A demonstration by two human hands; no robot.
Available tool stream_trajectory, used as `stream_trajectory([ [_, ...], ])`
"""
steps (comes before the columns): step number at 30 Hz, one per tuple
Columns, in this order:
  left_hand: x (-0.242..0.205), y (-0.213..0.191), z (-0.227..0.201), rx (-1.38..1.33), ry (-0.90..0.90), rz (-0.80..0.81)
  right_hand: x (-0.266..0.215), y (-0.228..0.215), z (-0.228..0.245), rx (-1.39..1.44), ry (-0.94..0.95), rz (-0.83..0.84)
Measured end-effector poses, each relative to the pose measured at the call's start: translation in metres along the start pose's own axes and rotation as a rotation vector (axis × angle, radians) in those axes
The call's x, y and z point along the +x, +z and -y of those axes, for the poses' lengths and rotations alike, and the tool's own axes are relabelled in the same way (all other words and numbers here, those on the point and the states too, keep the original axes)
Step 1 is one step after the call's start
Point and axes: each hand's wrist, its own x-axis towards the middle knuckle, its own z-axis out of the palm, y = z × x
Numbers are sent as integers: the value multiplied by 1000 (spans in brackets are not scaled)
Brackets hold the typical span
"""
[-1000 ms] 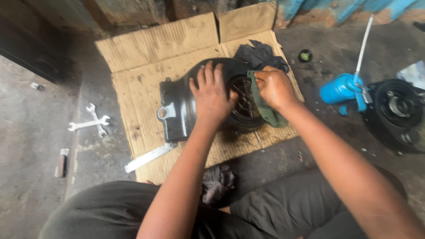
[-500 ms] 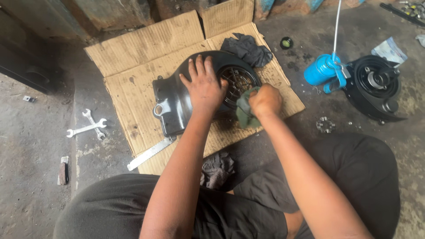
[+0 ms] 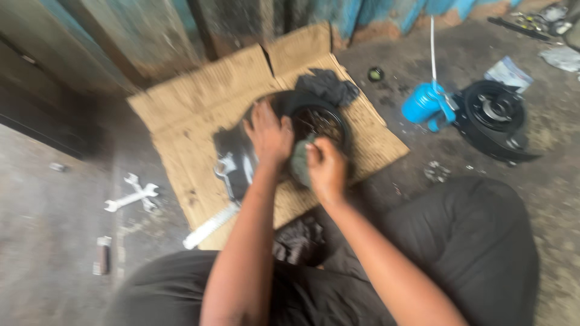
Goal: The person cleans a black engine cover component using a cloth and an oiler, wiping both the exterior and interior surfaces.
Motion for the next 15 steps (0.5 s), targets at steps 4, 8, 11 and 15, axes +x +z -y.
stream_trajectory([
  [4,2,-6,1,-246,-115,-32,-1,-16,13,-222,-332,-128],
  [8,3,-9,-2,-326,-158,-65,11,-13,6,-328,-403,1],
  [11,-2,-9,0,-305,-139,-63,31,-15,-6,-288,-307,195],
  [15,2,-9,-4,-259,-133,-29,44,-14,-6,-279,-225,280],
])
